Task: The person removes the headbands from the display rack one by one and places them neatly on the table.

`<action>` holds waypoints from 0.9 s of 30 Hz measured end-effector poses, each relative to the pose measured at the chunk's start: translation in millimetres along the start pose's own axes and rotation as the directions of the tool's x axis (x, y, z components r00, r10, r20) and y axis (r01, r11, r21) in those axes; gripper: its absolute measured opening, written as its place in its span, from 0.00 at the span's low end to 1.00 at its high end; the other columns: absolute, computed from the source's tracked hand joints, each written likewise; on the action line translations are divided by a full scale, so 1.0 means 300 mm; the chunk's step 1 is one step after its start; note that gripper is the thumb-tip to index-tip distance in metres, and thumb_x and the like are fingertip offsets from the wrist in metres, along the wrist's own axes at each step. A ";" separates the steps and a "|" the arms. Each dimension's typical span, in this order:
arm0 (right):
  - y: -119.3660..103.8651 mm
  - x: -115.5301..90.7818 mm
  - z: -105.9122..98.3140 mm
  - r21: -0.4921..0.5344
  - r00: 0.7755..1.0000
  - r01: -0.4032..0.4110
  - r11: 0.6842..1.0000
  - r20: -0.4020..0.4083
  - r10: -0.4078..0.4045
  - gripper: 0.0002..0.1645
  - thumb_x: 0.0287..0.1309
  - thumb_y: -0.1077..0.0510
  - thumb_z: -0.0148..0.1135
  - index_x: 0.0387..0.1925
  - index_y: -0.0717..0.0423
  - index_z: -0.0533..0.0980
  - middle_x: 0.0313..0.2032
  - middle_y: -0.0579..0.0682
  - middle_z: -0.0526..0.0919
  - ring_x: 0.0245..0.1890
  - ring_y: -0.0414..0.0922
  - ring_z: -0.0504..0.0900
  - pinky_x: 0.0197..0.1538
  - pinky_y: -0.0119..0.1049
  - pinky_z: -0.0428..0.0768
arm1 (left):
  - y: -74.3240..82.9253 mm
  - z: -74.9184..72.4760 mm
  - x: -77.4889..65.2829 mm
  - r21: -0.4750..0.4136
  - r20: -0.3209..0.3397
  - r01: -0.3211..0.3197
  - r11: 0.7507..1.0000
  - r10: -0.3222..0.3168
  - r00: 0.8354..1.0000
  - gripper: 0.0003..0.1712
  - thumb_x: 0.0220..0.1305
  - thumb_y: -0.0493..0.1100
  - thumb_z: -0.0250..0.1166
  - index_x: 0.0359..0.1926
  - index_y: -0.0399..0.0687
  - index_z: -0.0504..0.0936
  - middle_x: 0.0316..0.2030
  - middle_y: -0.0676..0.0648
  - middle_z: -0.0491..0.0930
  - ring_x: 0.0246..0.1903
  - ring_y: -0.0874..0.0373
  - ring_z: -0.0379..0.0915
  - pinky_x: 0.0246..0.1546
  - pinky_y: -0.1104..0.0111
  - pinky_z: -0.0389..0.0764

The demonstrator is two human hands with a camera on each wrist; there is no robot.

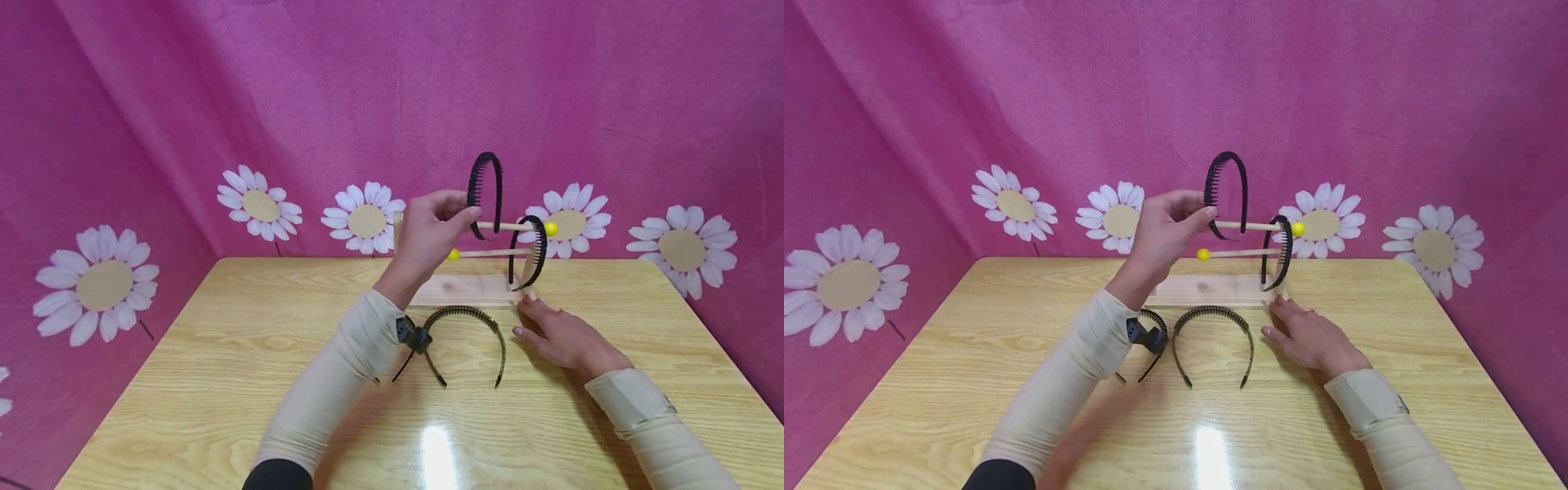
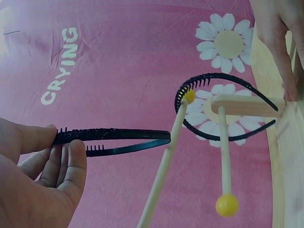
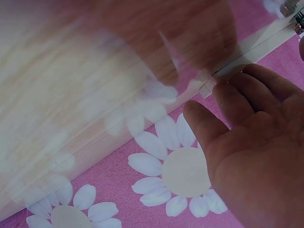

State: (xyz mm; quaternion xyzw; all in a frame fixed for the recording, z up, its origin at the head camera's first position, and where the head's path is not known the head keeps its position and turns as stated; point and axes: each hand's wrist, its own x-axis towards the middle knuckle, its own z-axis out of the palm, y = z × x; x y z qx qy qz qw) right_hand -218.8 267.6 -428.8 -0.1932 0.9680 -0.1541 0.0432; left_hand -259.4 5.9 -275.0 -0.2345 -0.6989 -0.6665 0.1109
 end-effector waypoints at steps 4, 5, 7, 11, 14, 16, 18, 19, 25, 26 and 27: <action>0.000 -0.001 -0.003 0.002 1.000 0.002 1.000 -0.001 -0.002 0.43 0.74 0.39 0.50 0.74 0.66 0.59 0.73 0.69 0.55 0.69 0.68 0.61 0.67 0.66 0.60 | -0.008 -0.020 -0.009 -0.037 -0.012 0.021 0.999 -0.021 1.000 0.11 0.62 0.32 0.71 0.45 0.31 0.86 0.33 0.43 0.84 0.31 0.61 0.77 0.36 0.69 0.83; -0.001 -0.002 -0.004 0.004 1.000 0.001 1.000 -0.002 -0.001 0.43 0.74 0.39 0.51 0.74 0.66 0.59 0.73 0.69 0.55 0.69 0.68 0.61 0.68 0.66 0.60 | -0.011 -0.025 -0.011 -0.048 -0.011 0.027 0.998 -0.027 1.000 0.11 0.62 0.31 0.70 0.45 0.30 0.85 0.33 0.43 0.83 0.31 0.61 0.76 0.37 0.69 0.84; -0.001 -0.003 -0.004 0.005 1.000 -0.001 1.000 -0.006 0.001 0.43 0.74 0.39 0.51 0.74 0.66 0.59 0.73 0.69 0.56 0.69 0.68 0.61 0.68 0.66 0.59 | -0.014 -0.035 -0.017 -0.070 -0.005 0.038 0.997 -0.038 0.999 0.11 0.63 0.30 0.70 0.45 0.29 0.85 0.33 0.43 0.83 0.31 0.61 0.76 0.38 0.67 0.84; -0.002 -0.006 -0.004 -0.001 1.000 0.016 1.000 -0.027 -0.016 0.42 0.74 0.39 0.50 0.73 0.67 0.61 0.72 0.69 0.57 0.68 0.67 0.64 0.67 0.66 0.61 | -0.018 -0.051 -0.029 -0.089 0.005 0.061 0.994 -0.061 0.998 0.11 0.64 0.30 0.69 0.46 0.29 0.84 0.33 0.43 0.83 0.32 0.60 0.76 0.42 0.61 0.85; -0.001 -0.007 -0.002 -0.007 0.999 0.033 0.999 -0.037 -0.033 0.41 0.75 0.40 0.50 0.73 0.67 0.61 0.72 0.69 0.57 0.67 0.67 0.65 0.66 0.66 0.63 | -0.018 -0.062 -0.037 -0.091 0.006 0.068 0.993 -0.068 0.998 0.10 0.64 0.30 0.69 0.46 0.29 0.84 0.33 0.43 0.83 0.33 0.61 0.77 0.43 0.58 0.85; -0.001 -0.008 -0.002 -0.008 0.999 0.036 0.999 -0.037 -0.036 0.41 0.75 0.40 0.50 0.73 0.67 0.61 0.72 0.69 0.57 0.67 0.67 0.65 0.66 0.66 0.63 | -0.017 -0.069 -0.041 -0.092 0.006 0.071 0.993 -0.071 0.997 0.10 0.64 0.30 0.68 0.46 0.29 0.84 0.34 0.43 0.83 0.33 0.60 0.77 0.44 0.58 0.85; 0.000 -0.007 -0.002 -0.006 0.999 0.036 0.999 -0.037 -0.037 0.41 0.75 0.40 0.50 0.73 0.67 0.61 0.72 0.69 0.57 0.67 0.68 0.65 0.65 0.67 0.64 | -0.017 -0.077 -0.046 -0.092 0.007 0.079 0.993 -0.078 0.997 0.10 0.65 0.30 0.68 0.46 0.29 0.84 0.34 0.43 0.83 0.34 0.60 0.77 0.45 0.58 0.85; 0.000 -0.008 -0.002 -0.004 0.999 0.030 1.000 -0.034 -0.031 0.41 0.75 0.39 0.49 0.73 0.66 0.61 0.73 0.69 0.56 0.67 0.67 0.65 0.65 0.66 0.64 | -0.017 -0.082 -0.048 -0.088 0.009 0.084 0.993 -0.084 0.996 0.10 0.65 0.30 0.68 0.46 0.30 0.84 0.35 0.43 0.83 0.34 0.60 0.77 0.44 0.59 0.85; -0.004 -0.010 -0.001 -0.006 0.999 0.019 1.000 -0.028 -0.019 0.42 0.75 0.38 0.49 0.74 0.65 0.60 0.73 0.68 0.55 0.67 0.68 0.65 0.65 0.66 0.64 | -0.030 -0.119 -0.065 -0.102 0.019 0.130 0.986 -0.129 0.991 0.10 0.67 0.30 0.66 0.47 0.28 0.83 0.35 0.42 0.81 0.36 0.58 0.79 0.46 0.59 0.85; -0.005 -0.009 0.000 -0.006 0.999 0.021 1.000 -0.026 -0.021 0.43 0.75 0.38 0.49 0.74 0.65 0.59 0.73 0.69 0.55 0.67 0.68 0.65 0.65 0.66 0.64 | -0.033 -0.127 -0.070 -0.109 0.019 0.137 0.985 -0.136 0.991 0.11 0.67 0.29 0.65 0.48 0.27 0.83 0.35 0.42 0.81 0.36 0.58 0.79 0.46 0.60 0.85; -0.007 -0.009 0.001 -0.005 0.999 0.022 1.000 -0.025 -0.022 0.43 0.75 0.38 0.49 0.74 0.65 0.59 0.73 0.69 0.55 0.67 0.68 0.65 0.65 0.66 0.64 | -0.038 -0.135 -0.074 -0.113 0.015 0.146 0.983 -0.145 0.989 0.11 0.67 0.29 0.65 0.48 0.26 0.83 0.35 0.42 0.81 0.37 0.58 0.79 0.47 0.61 0.85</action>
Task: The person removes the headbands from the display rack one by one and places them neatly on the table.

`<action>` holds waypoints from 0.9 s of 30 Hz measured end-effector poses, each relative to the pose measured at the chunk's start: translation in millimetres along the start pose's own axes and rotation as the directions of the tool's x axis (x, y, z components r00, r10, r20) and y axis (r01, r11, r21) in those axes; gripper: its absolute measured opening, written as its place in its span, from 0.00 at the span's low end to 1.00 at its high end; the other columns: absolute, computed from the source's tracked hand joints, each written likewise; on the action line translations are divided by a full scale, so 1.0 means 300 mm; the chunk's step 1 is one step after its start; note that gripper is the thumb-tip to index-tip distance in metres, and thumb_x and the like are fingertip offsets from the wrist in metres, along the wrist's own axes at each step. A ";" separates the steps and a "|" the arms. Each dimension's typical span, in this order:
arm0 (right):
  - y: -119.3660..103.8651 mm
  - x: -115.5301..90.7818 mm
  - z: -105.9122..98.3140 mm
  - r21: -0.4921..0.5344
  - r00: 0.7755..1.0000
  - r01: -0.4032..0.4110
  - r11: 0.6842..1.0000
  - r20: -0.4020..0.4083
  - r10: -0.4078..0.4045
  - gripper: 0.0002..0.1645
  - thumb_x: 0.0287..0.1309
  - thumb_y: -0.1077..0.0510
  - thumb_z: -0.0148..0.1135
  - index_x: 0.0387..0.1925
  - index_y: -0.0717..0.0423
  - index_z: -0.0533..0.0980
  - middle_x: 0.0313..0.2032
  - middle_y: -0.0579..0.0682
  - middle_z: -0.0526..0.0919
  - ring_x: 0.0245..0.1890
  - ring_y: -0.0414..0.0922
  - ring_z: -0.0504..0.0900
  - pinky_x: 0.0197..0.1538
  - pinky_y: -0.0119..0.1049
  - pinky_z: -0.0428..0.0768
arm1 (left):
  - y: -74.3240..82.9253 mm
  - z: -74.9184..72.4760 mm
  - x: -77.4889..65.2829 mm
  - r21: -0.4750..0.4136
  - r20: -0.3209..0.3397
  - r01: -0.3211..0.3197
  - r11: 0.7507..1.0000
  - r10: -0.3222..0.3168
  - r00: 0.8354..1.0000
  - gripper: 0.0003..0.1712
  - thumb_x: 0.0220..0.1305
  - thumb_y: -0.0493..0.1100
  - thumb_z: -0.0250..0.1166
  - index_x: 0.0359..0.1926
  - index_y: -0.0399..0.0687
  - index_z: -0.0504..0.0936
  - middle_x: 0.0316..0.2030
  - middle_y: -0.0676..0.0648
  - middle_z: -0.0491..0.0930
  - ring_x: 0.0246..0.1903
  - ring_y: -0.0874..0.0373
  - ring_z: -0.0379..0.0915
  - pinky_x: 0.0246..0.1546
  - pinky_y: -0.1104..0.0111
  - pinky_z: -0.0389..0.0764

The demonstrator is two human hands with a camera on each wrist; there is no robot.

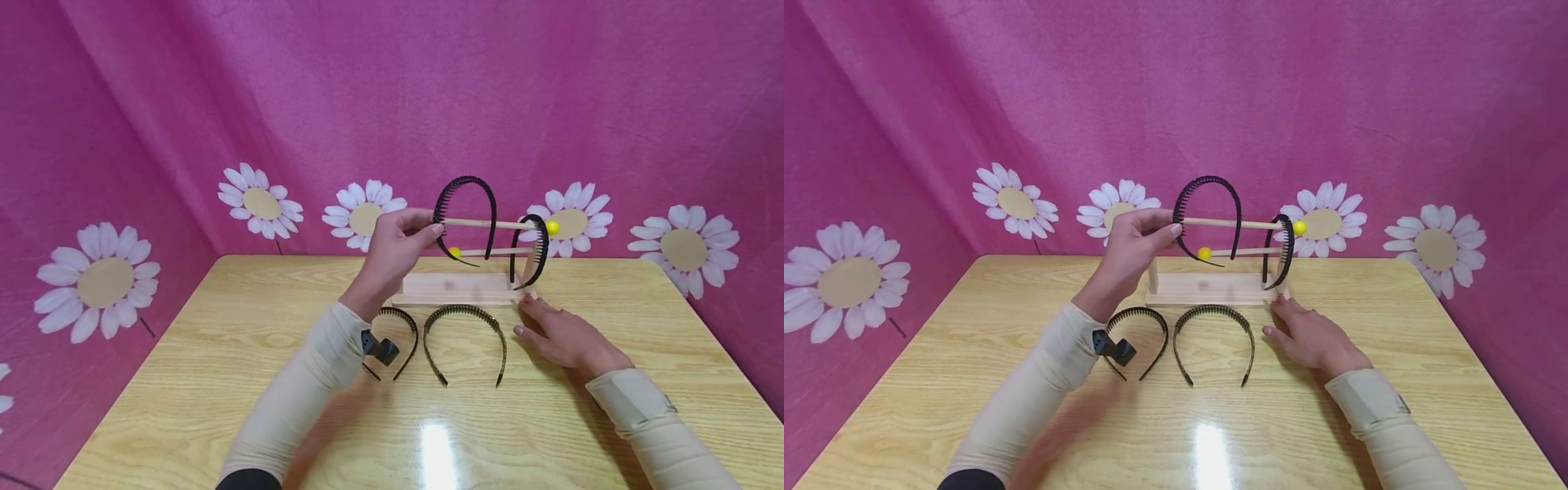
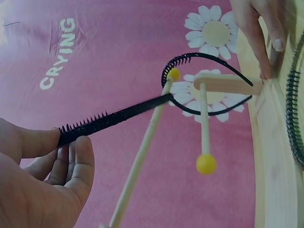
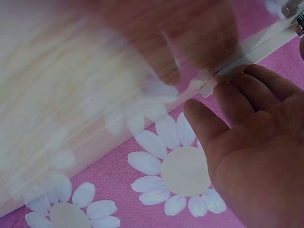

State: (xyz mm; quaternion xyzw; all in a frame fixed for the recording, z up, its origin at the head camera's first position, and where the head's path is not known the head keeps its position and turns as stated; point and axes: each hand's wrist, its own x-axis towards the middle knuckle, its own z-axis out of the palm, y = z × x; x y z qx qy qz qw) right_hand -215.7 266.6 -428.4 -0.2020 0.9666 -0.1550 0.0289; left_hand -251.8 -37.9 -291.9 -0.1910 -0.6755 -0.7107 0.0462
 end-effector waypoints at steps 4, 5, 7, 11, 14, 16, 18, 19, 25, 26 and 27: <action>0.000 0.001 0.001 0.005 1.000 0.001 1.000 0.007 -0.001 0.43 0.74 0.37 0.48 0.74 0.65 0.59 0.73 0.68 0.55 0.68 0.68 0.63 0.66 0.66 0.63 | -0.014 -0.030 -0.018 0.000 -0.019 0.030 1.000 -0.030 0.999 0.10 0.67 0.26 0.63 0.48 0.25 0.83 0.35 0.41 0.82 0.35 0.58 0.79 0.45 0.64 0.85; 0.001 0.001 -0.001 0.005 1.000 -0.001 1.000 0.010 0.001 0.44 0.74 0.37 0.48 0.74 0.66 0.58 0.73 0.68 0.55 0.68 0.68 0.62 0.66 0.66 0.63 | -0.017 -0.035 -0.020 0.001 -0.021 0.034 0.999 -0.034 0.999 0.10 0.67 0.26 0.63 0.48 0.26 0.83 0.35 0.41 0.82 0.35 0.58 0.79 0.45 0.63 0.85; 0.005 -0.002 -0.006 0.002 1.000 -0.003 1.000 0.013 0.003 0.44 0.74 0.38 0.49 0.74 0.67 0.58 0.73 0.69 0.55 0.69 0.68 0.61 0.67 0.65 0.62 | -0.023 -0.044 -0.024 0.002 -0.019 0.039 0.999 -0.039 0.999 0.10 0.67 0.26 0.63 0.48 0.26 0.83 0.34 0.41 0.82 0.34 0.58 0.79 0.44 0.61 0.85; 0.012 0.000 -0.012 0.003 1.000 0.004 1.000 0.011 -0.004 0.44 0.74 0.39 0.50 0.74 0.68 0.58 0.73 0.70 0.55 0.70 0.68 0.59 0.68 0.65 0.60 | -0.035 -0.063 -0.025 -0.002 -0.016 0.044 0.999 -0.044 0.999 0.10 0.67 0.25 0.62 0.48 0.25 0.83 0.34 0.41 0.82 0.34 0.56 0.79 0.48 0.52 0.83; 0.014 0.004 -0.009 0.004 1.000 0.011 1.000 0.010 -0.011 0.44 0.74 0.39 0.49 0.74 0.68 0.58 0.73 0.70 0.55 0.70 0.68 0.59 0.68 0.66 0.61 | -0.043 -0.080 -0.030 0.004 -0.024 0.060 0.998 -0.060 0.998 0.10 0.67 0.25 0.62 0.48 0.24 0.82 0.35 0.39 0.82 0.33 0.58 0.78 0.48 0.51 0.83; 0.015 0.005 -0.006 0.004 1.000 0.011 1.000 0.011 -0.011 0.44 0.74 0.38 0.49 0.74 0.68 0.57 0.73 0.70 0.55 0.70 0.68 0.59 0.67 0.66 0.61 | -0.045 -0.093 -0.035 0.017 -0.027 0.075 0.997 -0.075 0.997 0.11 0.67 0.25 0.62 0.48 0.24 0.82 0.37 0.36 0.82 0.32 0.59 0.78 0.46 0.55 0.85; 0.014 0.005 -0.004 0.004 1.000 0.010 1.000 0.010 -0.010 0.44 0.74 0.38 0.49 0.74 0.68 0.57 0.73 0.70 0.55 0.70 0.69 0.59 0.67 0.66 0.61 | -0.049 -0.106 -0.038 0.029 -0.029 0.092 0.995 -0.092 0.995 0.11 0.67 0.26 0.62 0.49 0.24 0.82 0.37 0.37 0.82 0.33 0.59 0.78 0.43 0.60 0.85; 0.014 0.005 -0.003 0.006 1.000 0.010 1.000 0.009 -0.010 0.44 0.74 0.39 0.49 0.74 0.68 0.57 0.73 0.70 0.55 0.70 0.68 0.59 0.67 0.66 0.61 | -0.050 -0.113 -0.041 0.035 -0.032 0.100 0.994 -0.099 0.995 0.11 0.67 0.26 0.62 0.49 0.25 0.82 0.37 0.39 0.82 0.33 0.58 0.79 0.42 0.63 0.85; 0.003 0.005 -0.004 0.011 1.000 0.013 1.000 0.002 -0.013 0.42 0.74 0.40 0.50 0.73 0.68 0.59 0.73 0.70 0.56 0.69 0.68 0.62 0.67 0.66 0.62 | -0.068 -0.155 -0.051 0.044 -0.051 0.125 0.991 -0.122 0.991 0.10 0.68 0.27 0.61 0.48 0.25 0.82 0.36 0.37 0.83 0.35 0.55 0.80 0.41 0.64 0.85; 0.002 0.005 -0.003 0.008 1.000 0.012 1.000 0.001 -0.012 0.42 0.74 0.40 0.51 0.73 0.68 0.59 0.73 0.70 0.56 0.68 0.69 0.62 0.66 0.66 0.63 | -0.072 -0.161 -0.053 0.043 -0.053 0.127 0.991 -0.125 0.991 0.09 0.68 0.27 0.61 0.47 0.25 0.82 0.37 0.36 0.83 0.34 0.55 0.80 0.41 0.64 0.85; 0.000 0.005 -0.002 0.008 1.000 0.012 1.000 0.001 -0.012 0.42 0.74 0.40 0.51 0.73 0.67 0.59 0.73 0.70 0.56 0.68 0.69 0.62 0.66 0.66 0.63 | -0.074 -0.168 -0.054 0.045 -0.055 0.132 0.990 -0.130 0.990 0.10 0.68 0.27 0.61 0.47 0.25 0.82 0.37 0.36 0.83 0.34 0.56 0.80 0.41 0.65 0.85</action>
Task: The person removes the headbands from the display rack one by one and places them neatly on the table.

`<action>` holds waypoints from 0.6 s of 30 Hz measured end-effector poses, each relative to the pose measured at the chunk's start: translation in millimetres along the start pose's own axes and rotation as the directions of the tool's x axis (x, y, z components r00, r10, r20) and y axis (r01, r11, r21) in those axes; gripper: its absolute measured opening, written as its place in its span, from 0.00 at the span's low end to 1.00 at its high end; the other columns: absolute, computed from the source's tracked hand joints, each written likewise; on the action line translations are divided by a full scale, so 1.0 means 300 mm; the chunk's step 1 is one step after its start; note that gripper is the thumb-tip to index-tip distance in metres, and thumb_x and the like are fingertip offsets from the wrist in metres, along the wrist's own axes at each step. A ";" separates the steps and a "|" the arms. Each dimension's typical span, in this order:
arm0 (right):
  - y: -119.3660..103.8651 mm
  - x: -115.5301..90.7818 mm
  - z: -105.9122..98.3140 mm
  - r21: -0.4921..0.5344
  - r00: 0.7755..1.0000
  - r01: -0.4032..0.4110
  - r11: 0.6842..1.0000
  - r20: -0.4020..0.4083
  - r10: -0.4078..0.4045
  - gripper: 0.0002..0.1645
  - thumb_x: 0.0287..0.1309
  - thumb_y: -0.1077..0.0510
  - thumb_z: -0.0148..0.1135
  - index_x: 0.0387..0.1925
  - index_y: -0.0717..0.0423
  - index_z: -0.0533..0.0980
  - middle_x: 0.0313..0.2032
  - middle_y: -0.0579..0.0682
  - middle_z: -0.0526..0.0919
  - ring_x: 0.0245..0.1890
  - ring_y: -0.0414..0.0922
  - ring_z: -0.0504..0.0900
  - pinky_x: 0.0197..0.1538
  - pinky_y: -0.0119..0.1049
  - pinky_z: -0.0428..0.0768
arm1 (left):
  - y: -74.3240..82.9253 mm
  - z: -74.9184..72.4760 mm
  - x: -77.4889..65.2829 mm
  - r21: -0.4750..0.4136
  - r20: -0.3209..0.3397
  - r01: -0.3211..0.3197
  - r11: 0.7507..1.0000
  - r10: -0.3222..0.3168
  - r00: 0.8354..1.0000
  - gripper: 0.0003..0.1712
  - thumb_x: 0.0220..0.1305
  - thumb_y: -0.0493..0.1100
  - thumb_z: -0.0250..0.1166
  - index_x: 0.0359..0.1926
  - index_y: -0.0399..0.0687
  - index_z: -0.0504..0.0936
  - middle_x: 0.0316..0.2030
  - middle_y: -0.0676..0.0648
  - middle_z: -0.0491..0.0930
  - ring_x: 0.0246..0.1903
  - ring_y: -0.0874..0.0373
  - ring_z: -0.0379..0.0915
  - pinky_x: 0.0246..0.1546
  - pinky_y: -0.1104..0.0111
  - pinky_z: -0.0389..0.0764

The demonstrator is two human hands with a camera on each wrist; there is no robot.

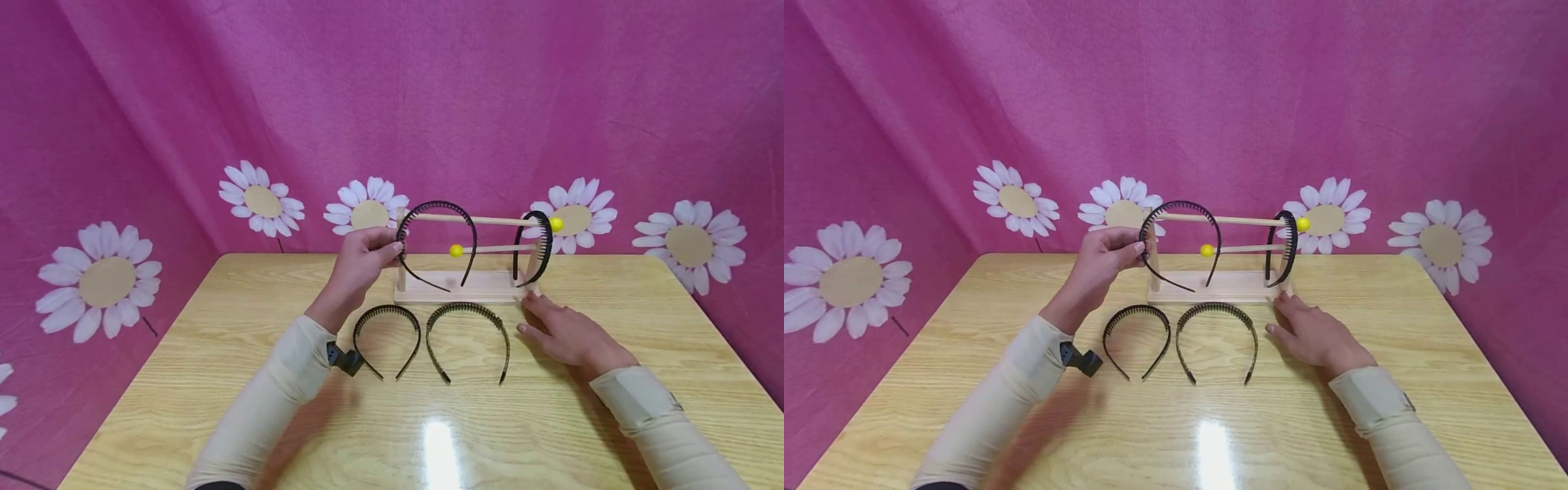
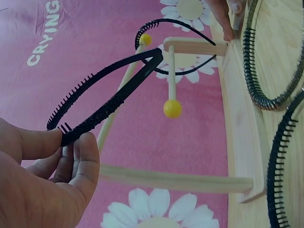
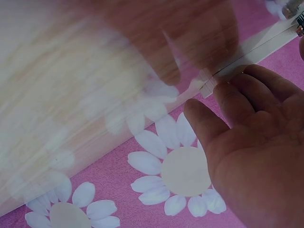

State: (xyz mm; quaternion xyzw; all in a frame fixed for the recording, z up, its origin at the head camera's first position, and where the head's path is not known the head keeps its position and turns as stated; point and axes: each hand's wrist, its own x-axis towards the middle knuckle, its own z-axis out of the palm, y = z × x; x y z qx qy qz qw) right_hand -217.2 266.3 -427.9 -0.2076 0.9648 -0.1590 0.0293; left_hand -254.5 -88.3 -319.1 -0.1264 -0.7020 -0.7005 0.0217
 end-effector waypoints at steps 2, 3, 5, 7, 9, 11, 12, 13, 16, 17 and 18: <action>-0.001 0.000 0.000 -0.005 1.000 0.000 1.000 0.000 0.000 0.42 0.74 0.39 0.51 0.73 0.67 0.60 0.72 0.70 0.56 0.67 0.70 0.63 0.65 0.66 0.65 | -0.006 -0.010 0.000 -0.005 -0.005 0.009 1.000 -0.009 1.000 0.10 0.68 0.27 0.61 0.48 0.24 0.82 0.38 0.35 0.83 0.34 0.56 0.80 0.42 0.64 0.85; -0.002 0.000 0.001 -0.006 1.000 0.000 1.000 0.000 0.000 0.43 0.74 0.39 0.51 0.73 0.67 0.60 0.72 0.70 0.56 0.67 0.70 0.63 0.65 0.66 0.65 | -0.008 -0.015 0.000 -0.007 -0.007 0.013 1.000 -0.013 1.000 0.11 0.68 0.27 0.61 0.48 0.23 0.81 0.38 0.35 0.83 0.35 0.56 0.80 0.42 0.63 0.85; -0.001 -0.001 0.001 -0.012 1.000 0.000 1.000 -0.004 0.000 0.42 0.74 0.40 0.51 0.73 0.67 0.60 0.72 0.70 0.57 0.67 0.70 0.64 0.64 0.66 0.66 | -0.010 -0.024 -0.001 -0.012 -0.012 0.022 1.000 -0.022 1.000 0.12 0.68 0.27 0.61 0.49 0.22 0.81 0.38 0.36 0.83 0.35 0.55 0.80 0.42 0.63 0.85; -0.001 -0.002 0.001 -0.015 1.000 -0.001 1.000 -0.008 0.001 0.42 0.74 0.39 0.50 0.73 0.67 0.60 0.72 0.70 0.57 0.66 0.70 0.65 0.64 0.66 0.66 | -0.012 -0.035 -0.003 -0.014 -0.017 0.027 1.000 -0.027 0.999 0.12 0.68 0.27 0.61 0.50 0.22 0.81 0.38 0.37 0.84 0.34 0.56 0.80 0.41 0.64 0.85; -0.001 -0.003 0.001 -0.017 1.000 0.003 1.000 -0.014 -0.003 0.42 0.74 0.40 0.50 0.73 0.66 0.60 0.72 0.70 0.57 0.66 0.70 0.65 0.64 0.66 0.66 | -0.014 -0.048 -0.006 -0.016 -0.021 0.034 0.999 -0.034 0.999 0.12 0.68 0.27 0.61 0.50 0.22 0.81 0.37 0.38 0.85 0.34 0.57 0.80 0.39 0.66 0.85; 0.000 -0.003 0.002 -0.016 1.000 0.005 1.000 -0.018 -0.006 0.41 0.75 0.40 0.50 0.73 0.66 0.60 0.72 0.69 0.57 0.66 0.69 0.66 0.64 0.66 0.66 | -0.016 -0.062 -0.012 -0.015 -0.023 0.040 0.999 -0.040 0.999 0.12 0.68 0.27 0.61 0.50 0.23 0.82 0.38 0.37 0.84 0.33 0.58 0.81 0.38 0.66 0.85; 0.000 -0.003 0.002 -0.016 1.000 0.008 1.000 -0.018 -0.008 0.41 0.75 0.40 0.50 0.73 0.66 0.60 0.72 0.69 0.57 0.66 0.69 0.66 0.64 0.65 0.67 | -0.020 -0.070 -0.014 -0.017 -0.021 0.042 0.999 -0.042 0.999 0.12 0.68 0.27 0.61 0.51 0.23 0.82 0.38 0.37 0.84 0.33 0.58 0.81 0.38 0.66 0.85; 0.001 -0.003 0.002 -0.016 1.000 0.011 1.000 -0.018 -0.011 0.41 0.75 0.40 0.50 0.73 0.66 0.60 0.72 0.70 0.57 0.66 0.69 0.66 0.64 0.66 0.67 | -0.023 -0.079 -0.016 -0.017 -0.018 0.045 0.999 -0.045 0.999 0.13 0.69 0.27 0.61 0.51 0.23 0.81 0.38 0.36 0.84 0.33 0.58 0.81 0.38 0.66 0.85; 0.003 -0.004 0.001 -0.018 1.000 0.018 1.000 -0.016 -0.018 0.41 0.75 0.40 0.50 0.73 0.67 0.60 0.72 0.70 0.56 0.66 0.69 0.66 0.63 0.66 0.67 | -0.034 -0.102 -0.021 -0.015 -0.012 0.053 0.998 -0.053 0.999 0.13 0.69 0.28 0.61 0.52 0.22 0.81 0.39 0.35 0.84 0.34 0.57 0.81 0.39 0.65 0.85; 0.004 -0.003 0.001 -0.018 1.000 0.017 1.000 -0.015 -0.018 0.41 0.75 0.40 0.50 0.73 0.67 0.60 0.72 0.70 0.56 0.66 0.70 0.66 0.63 0.66 0.67 | -0.036 -0.108 -0.022 -0.013 -0.012 0.057 0.998 -0.057 0.998 0.13 0.69 0.28 0.61 0.52 0.22 0.80 0.39 0.34 0.83 0.34 0.57 0.81 0.40 0.65 0.85; 0.004 -0.004 -0.001 -0.019 1.000 0.015 1.000 -0.011 -0.015 0.42 0.75 0.40 0.50 0.73 0.67 0.60 0.72 0.70 0.56 0.66 0.69 0.65 0.64 0.66 0.66 | -0.039 -0.115 -0.022 -0.011 -0.013 0.061 0.998 -0.061 0.998 0.14 0.69 0.28 0.61 0.52 0.22 0.80 0.39 0.35 0.84 0.34 0.58 0.81 0.40 0.64 0.85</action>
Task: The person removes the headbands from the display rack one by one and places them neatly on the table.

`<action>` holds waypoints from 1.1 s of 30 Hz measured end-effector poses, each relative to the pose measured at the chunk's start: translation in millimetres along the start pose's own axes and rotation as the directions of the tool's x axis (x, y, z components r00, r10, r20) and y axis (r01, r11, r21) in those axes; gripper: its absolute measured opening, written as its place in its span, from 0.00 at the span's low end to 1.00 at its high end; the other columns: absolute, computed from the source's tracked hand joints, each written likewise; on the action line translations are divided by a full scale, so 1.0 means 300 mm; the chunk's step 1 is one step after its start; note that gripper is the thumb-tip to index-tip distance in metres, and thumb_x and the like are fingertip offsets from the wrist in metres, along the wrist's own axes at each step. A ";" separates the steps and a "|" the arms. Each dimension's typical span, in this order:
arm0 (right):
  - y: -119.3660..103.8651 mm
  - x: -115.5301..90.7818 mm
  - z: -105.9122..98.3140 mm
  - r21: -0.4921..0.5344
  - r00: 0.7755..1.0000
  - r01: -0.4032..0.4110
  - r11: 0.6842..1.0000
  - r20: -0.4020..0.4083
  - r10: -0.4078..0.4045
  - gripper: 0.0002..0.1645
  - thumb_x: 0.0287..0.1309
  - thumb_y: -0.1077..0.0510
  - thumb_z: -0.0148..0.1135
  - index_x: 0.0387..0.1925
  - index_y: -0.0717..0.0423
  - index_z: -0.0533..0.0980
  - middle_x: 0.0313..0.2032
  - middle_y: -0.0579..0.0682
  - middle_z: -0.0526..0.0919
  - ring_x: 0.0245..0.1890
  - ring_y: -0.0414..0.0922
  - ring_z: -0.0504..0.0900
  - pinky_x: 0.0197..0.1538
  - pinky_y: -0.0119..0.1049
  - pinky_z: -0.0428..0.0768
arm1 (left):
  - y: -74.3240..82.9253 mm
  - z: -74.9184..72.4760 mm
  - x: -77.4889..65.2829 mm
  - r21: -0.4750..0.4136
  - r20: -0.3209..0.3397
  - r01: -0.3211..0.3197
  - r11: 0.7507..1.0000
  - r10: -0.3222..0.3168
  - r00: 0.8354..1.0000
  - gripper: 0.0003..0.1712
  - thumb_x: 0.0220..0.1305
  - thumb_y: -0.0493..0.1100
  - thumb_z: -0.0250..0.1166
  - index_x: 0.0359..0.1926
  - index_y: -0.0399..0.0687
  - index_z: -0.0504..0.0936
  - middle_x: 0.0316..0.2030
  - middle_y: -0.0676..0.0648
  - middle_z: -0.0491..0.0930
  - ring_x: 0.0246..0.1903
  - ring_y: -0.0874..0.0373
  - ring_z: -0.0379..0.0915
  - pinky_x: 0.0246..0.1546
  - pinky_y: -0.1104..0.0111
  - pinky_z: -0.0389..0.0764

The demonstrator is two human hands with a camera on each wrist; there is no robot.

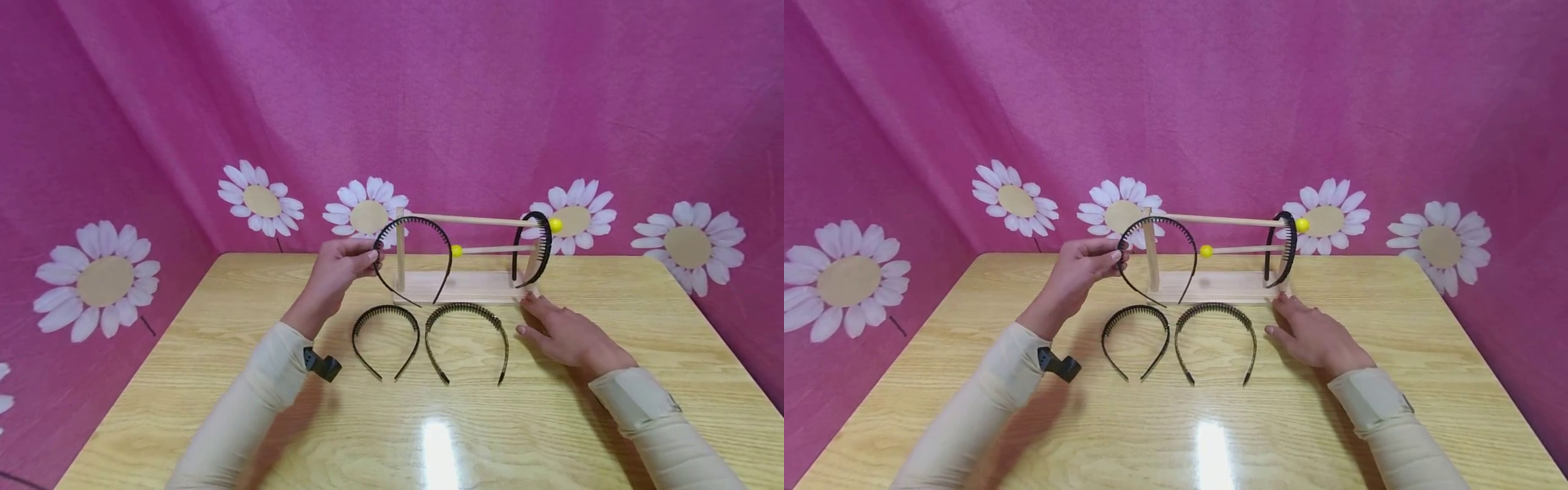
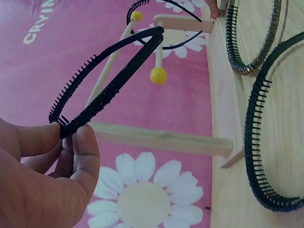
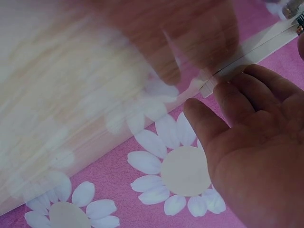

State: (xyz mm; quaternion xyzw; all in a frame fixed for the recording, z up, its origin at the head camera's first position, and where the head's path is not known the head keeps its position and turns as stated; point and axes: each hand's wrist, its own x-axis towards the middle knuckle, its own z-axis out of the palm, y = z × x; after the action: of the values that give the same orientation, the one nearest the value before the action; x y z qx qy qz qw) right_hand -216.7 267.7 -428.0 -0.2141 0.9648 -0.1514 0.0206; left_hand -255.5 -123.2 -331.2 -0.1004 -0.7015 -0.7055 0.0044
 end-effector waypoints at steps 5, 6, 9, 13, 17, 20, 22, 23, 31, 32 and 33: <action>0.000 0.002 -0.002 0.005 1.000 -0.020 1.000 0.014 0.020 0.43 0.74 0.40 0.51 0.74 0.67 0.59 0.73 0.70 0.55 0.68 0.69 0.62 0.65 0.66 0.64 | -0.004 -0.027 -0.004 0.001 -0.011 0.039 0.999 -0.039 0.999 0.14 0.70 0.28 0.60 0.53 0.22 0.80 0.39 0.36 0.84 0.33 0.59 0.81 0.41 0.65 0.85; 0.000 0.002 -0.002 0.005 1.000 -0.023 1.000 0.018 0.023 0.43 0.74 0.40 0.51 0.74 0.67 0.58 0.73 0.70 0.55 0.69 0.69 0.61 0.66 0.66 0.64 | -0.005 -0.032 -0.005 -0.003 -0.009 0.051 0.999 -0.051 0.999 0.14 0.70 0.28 0.59 0.54 0.22 0.79 0.39 0.37 0.84 0.33 0.58 0.81 0.41 0.65 0.85; 0.002 0.003 0.001 0.002 0.999 -0.026 1.000 0.024 0.026 0.43 0.74 0.40 0.51 0.74 0.67 0.58 0.73 0.70 0.55 0.68 0.69 0.61 0.66 0.66 0.63 | -0.009 -0.046 -0.006 -0.016 0.004 0.092 0.996 -0.092 0.996 0.16 0.71 0.27 0.59 0.56 0.21 0.78 0.38 0.40 0.85 0.34 0.58 0.82 0.39 0.69 0.84; 0.002 0.003 0.003 0.002 1.000 -0.021 1.000 0.018 0.021 0.43 0.73 0.40 0.52 0.74 0.66 0.58 0.73 0.69 0.55 0.68 0.69 0.63 0.65 0.66 0.64 | -0.010 -0.064 -0.010 -0.003 0.026 0.132 0.991 -0.132 0.991 0.17 0.71 0.28 0.58 0.58 0.21 0.76 0.37 0.42 0.85 0.35 0.59 0.82 0.40 0.70 0.84; -0.001 0.001 0.003 0.000 1.000 -0.006 1.000 0.007 0.006 0.42 0.74 0.41 0.52 0.74 0.67 0.59 0.72 0.70 0.56 0.66 0.70 0.65 0.64 0.65 0.66 | -0.008 -0.077 -0.016 0.022 0.035 0.158 0.987 -0.159 0.987 0.18 0.71 0.27 0.58 0.59 0.23 0.76 0.37 0.42 0.84 0.36 0.60 0.82 0.40 0.70 0.84; -0.002 -0.001 0.004 -0.002 1.000 -0.001 1.000 0.004 0.001 0.42 0.74 0.41 0.53 0.73 0.67 0.60 0.72 0.70 0.56 0.65 0.70 0.66 0.63 0.65 0.67 | -0.013 -0.089 -0.017 0.033 0.038 0.173 0.984 -0.174 0.984 0.17 0.71 0.27 0.58 0.58 0.24 0.77 0.38 0.42 0.85 0.36 0.59 0.82 0.40 0.70 0.84; -0.003 -0.001 0.003 -0.003 1.000 -0.001 1.000 0.005 0.001 0.41 0.74 0.41 0.53 0.73 0.67 0.60 0.72 0.70 0.56 0.65 0.70 0.66 0.63 0.65 0.67 | -0.019 -0.098 -0.014 0.024 0.046 0.181 0.983 -0.182 0.982 0.17 0.71 0.27 0.57 0.58 0.23 0.77 0.37 0.41 0.85 0.36 0.59 0.82 0.39 0.70 0.84; -0.004 0.000 0.003 -0.002 1.000 -0.003 1.000 0.007 0.003 0.41 0.73 0.41 0.53 0.73 0.67 0.60 0.72 0.70 0.56 0.66 0.70 0.66 0.64 0.66 0.66 | -0.023 -0.104 -0.013 0.018 0.050 0.184 0.983 -0.184 0.982 0.17 0.71 0.27 0.57 0.58 0.22 0.76 0.37 0.41 0.85 0.36 0.59 0.82 0.39 0.70 0.84; 0.000 0.004 0.000 0.001 1.000 -0.005 1.000 0.020 0.005 0.42 0.74 0.41 0.53 0.73 0.67 0.60 0.73 0.70 0.56 0.67 0.69 0.64 0.65 0.66 0.64 | -0.043 -0.157 -0.007 -0.033 0.059 0.234 0.972 -0.232 0.971 0.18 0.71 0.27 0.57 0.59 0.19 0.74 0.32 0.46 0.85 0.34 0.59 0.83 0.39 0.69 0.85; 0.001 0.004 -0.001 0.003 1.000 -0.006 1.000 0.021 0.006 0.42 0.74 0.41 0.53 0.73 0.67 0.60 0.73 0.70 0.56 0.67 0.69 0.64 0.65 0.66 0.64 | -0.046 -0.165 -0.008 -0.031 0.062 0.239 0.971 -0.236 0.970 0.18 0.71 0.27 0.57 0.59 0.19 0.74 0.33 0.45 0.85 0.34 0.60 0.83 0.40 0.69 0.85; 0.001 0.004 -0.002 0.003 1.000 -0.008 1.000 0.024 0.008 0.42 0.74 0.41 0.52 0.73 0.67 0.60 0.73 0.70 0.55 0.67 0.69 0.63 0.65 0.66 0.64 | -0.048 -0.172 -0.008 -0.028 0.063 0.242 0.970 -0.240 0.969 0.18 0.71 0.27 0.57 0.59 0.19 0.74 0.34 0.44 0.85 0.33 0.59 0.83 0.40 0.68 0.85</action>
State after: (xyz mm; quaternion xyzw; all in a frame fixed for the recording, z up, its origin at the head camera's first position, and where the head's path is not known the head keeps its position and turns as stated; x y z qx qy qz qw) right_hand -218.0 267.7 -427.6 -0.2121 0.9651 -0.1502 0.0329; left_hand -262.3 -174.3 -345.5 -0.0353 -0.6959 -0.7097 -0.1039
